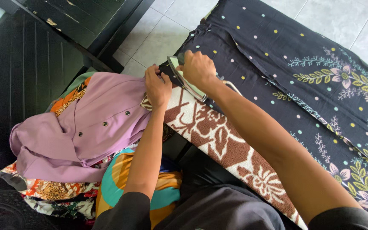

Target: The person irons a dark floral-patterned garment laid on a patterned cloth on the floor. They use a steam iron in their right hand and hold the fabric with their left hand, moving the iron back and forth across the surface.

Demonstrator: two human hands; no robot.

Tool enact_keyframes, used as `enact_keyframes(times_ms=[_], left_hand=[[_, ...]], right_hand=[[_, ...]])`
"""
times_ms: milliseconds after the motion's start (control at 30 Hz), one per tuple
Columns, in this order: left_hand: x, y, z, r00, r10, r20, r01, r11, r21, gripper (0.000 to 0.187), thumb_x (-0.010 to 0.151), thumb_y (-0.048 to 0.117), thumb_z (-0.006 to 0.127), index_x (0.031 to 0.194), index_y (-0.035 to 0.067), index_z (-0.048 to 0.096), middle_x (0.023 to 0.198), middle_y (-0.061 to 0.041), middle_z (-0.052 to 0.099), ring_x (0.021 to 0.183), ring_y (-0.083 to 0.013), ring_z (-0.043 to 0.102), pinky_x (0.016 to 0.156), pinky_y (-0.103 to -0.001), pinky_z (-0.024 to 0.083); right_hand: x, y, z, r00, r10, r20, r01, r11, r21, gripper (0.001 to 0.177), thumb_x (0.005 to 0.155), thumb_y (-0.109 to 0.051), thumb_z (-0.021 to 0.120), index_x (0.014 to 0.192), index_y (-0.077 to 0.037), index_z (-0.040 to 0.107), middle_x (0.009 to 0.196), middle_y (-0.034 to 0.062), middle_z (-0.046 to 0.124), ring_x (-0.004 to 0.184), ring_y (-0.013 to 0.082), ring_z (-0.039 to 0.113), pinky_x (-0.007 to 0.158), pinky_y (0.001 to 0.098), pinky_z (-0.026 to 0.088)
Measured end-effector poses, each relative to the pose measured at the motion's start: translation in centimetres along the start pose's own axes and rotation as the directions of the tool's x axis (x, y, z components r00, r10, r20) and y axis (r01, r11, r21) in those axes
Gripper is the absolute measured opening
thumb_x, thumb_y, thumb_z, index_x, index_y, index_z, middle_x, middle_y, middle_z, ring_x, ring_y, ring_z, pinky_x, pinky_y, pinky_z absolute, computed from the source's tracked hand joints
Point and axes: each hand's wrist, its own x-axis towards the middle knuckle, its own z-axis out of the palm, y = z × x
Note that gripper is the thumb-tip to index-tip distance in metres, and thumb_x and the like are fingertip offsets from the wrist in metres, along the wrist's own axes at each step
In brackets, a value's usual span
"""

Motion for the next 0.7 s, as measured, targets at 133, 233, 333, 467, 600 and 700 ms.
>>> enact_keyframes(times_ms=[133,233,333,467,600,700], left_hand=[[0.1,0.0,0.0,1.000,-0.002,0.010,0.002,1.000,0.001,0.027,0.088,0.005,0.062,0.113,-0.002,0.057,0.107,-0.019,0.063,0.099,-0.0363,0.064,0.088,-0.046,0.052],[0.1,0.1,-0.1,1.000,-0.003,0.017,0.003,0.999,0.040,0.025,0.089,0.008,0.065,0.111,-0.002,0.058,0.106,-0.019,0.063,0.097,-0.0369,0.064,0.086,-0.047,0.052],[0.1,0.4,-0.2,0.999,-0.030,0.034,0.028,0.998,0.063,0.025,0.090,0.013,0.068,0.109,-0.001,0.058,0.106,-0.019,0.063,0.094,-0.0366,0.064,0.083,-0.047,0.053],[0.2,0.8,-0.3,0.998,-0.041,0.050,0.036,0.995,0.098,0.026,0.091,0.018,0.069,0.107,0.000,0.059,0.106,-0.018,0.064,0.094,-0.0360,0.064,0.083,-0.047,0.052],[0.1,0.9,-0.3,0.995,-0.049,0.084,0.036,0.987,0.154,0.025,0.093,0.020,0.068,0.107,0.001,0.060,0.105,-0.016,0.063,0.096,-0.0366,0.063,0.085,-0.048,0.050],[0.0,0.8,-0.2,0.996,-0.048,0.081,0.035,0.988,0.147,0.024,0.093,0.020,0.067,0.108,0.002,0.061,0.107,-0.016,0.063,0.098,-0.0381,0.062,0.085,-0.048,0.049]], right_hand=[[0.1,-0.3,0.6,0.999,0.027,-0.028,-0.027,1.000,-0.003,0.048,0.092,-0.043,0.074,0.107,0.002,0.064,0.096,0.0242,0.073,0.091,0.0413,0.073,0.076,0.0488,0.059],[1.8,-0.5,1.1,0.993,0.019,-0.114,-0.022,0.999,-0.028,0.049,0.089,-0.042,0.075,0.106,0.002,0.064,0.095,0.0231,0.072,0.089,0.0399,0.073,0.073,0.0476,0.059],[3.6,-0.2,0.7,0.992,0.041,-0.122,-0.043,0.999,-0.014,0.050,0.089,-0.044,0.074,0.106,0.001,0.064,0.095,0.0219,0.073,0.090,0.0390,0.073,0.075,0.0479,0.059],[3.2,0.7,-0.2,0.997,0.049,-0.059,-0.050,0.999,-0.013,0.052,0.092,-0.047,0.072,0.109,0.002,0.063,0.095,0.0223,0.072,0.089,0.0405,0.073,0.074,0.0516,0.057],[1.2,1.8,-0.5,0.997,0.051,-0.056,-0.052,0.999,-0.008,0.052,0.091,-0.048,0.073,0.106,0.001,0.064,0.095,0.0241,0.072,0.092,0.0432,0.071,0.076,0.0508,0.058],[0.6,2.4,-0.3,0.995,0.034,-0.090,-0.037,0.999,-0.028,0.051,0.090,-0.047,0.074,0.107,0.001,0.064,0.094,0.0244,0.072,0.092,0.0444,0.070,0.075,0.0508,0.058]])
